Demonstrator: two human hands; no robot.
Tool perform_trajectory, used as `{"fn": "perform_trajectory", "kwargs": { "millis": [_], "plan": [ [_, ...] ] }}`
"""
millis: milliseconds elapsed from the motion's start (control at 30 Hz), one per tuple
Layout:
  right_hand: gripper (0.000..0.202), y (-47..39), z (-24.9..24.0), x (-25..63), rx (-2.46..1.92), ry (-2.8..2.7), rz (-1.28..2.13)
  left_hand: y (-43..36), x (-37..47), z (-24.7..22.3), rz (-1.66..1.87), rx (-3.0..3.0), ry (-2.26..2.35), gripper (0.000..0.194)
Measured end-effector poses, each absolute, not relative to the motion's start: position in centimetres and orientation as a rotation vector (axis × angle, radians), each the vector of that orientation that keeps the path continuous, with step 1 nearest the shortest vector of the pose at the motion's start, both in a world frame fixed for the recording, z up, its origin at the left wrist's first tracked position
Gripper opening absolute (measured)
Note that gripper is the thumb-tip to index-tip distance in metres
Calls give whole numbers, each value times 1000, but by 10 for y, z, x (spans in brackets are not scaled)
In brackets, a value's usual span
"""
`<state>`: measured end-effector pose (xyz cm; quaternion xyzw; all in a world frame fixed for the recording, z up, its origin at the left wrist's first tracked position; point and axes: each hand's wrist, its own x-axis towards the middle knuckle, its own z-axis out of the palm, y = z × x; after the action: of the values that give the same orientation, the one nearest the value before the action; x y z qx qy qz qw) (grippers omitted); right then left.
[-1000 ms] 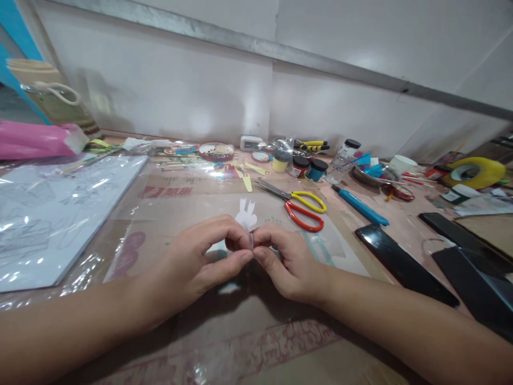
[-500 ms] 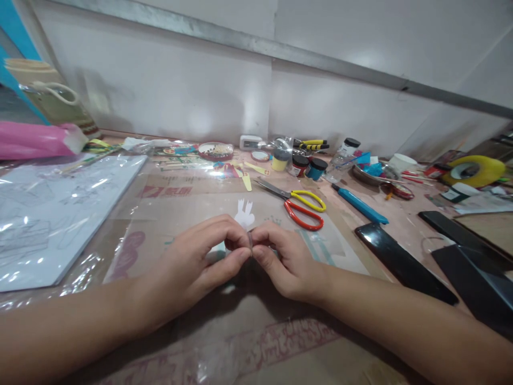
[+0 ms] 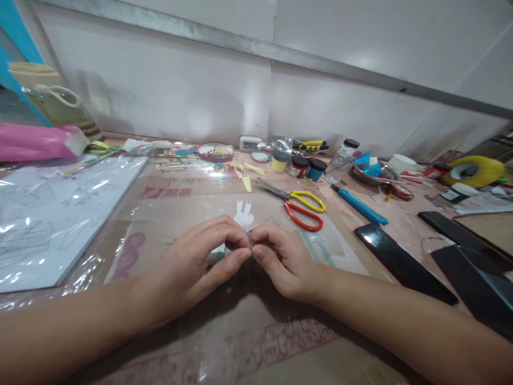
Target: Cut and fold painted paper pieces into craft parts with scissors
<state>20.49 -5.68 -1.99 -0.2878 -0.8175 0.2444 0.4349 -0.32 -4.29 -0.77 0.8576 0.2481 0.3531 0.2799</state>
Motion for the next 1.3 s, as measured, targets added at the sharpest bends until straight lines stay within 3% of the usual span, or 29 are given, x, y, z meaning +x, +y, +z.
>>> {"fn": "perform_trajectory", "kwargs": {
  "millis": [533, 1300],
  "plan": [
    [15, -57, -21, 205, -708, -2061, 679, -43, -3, -7, 954, 2268, 617, 13],
    [7, -57, -23, 206, -691, -2019, 660, -41, -2, -8, 1002, 2232, 654, 10]
  ]
}}
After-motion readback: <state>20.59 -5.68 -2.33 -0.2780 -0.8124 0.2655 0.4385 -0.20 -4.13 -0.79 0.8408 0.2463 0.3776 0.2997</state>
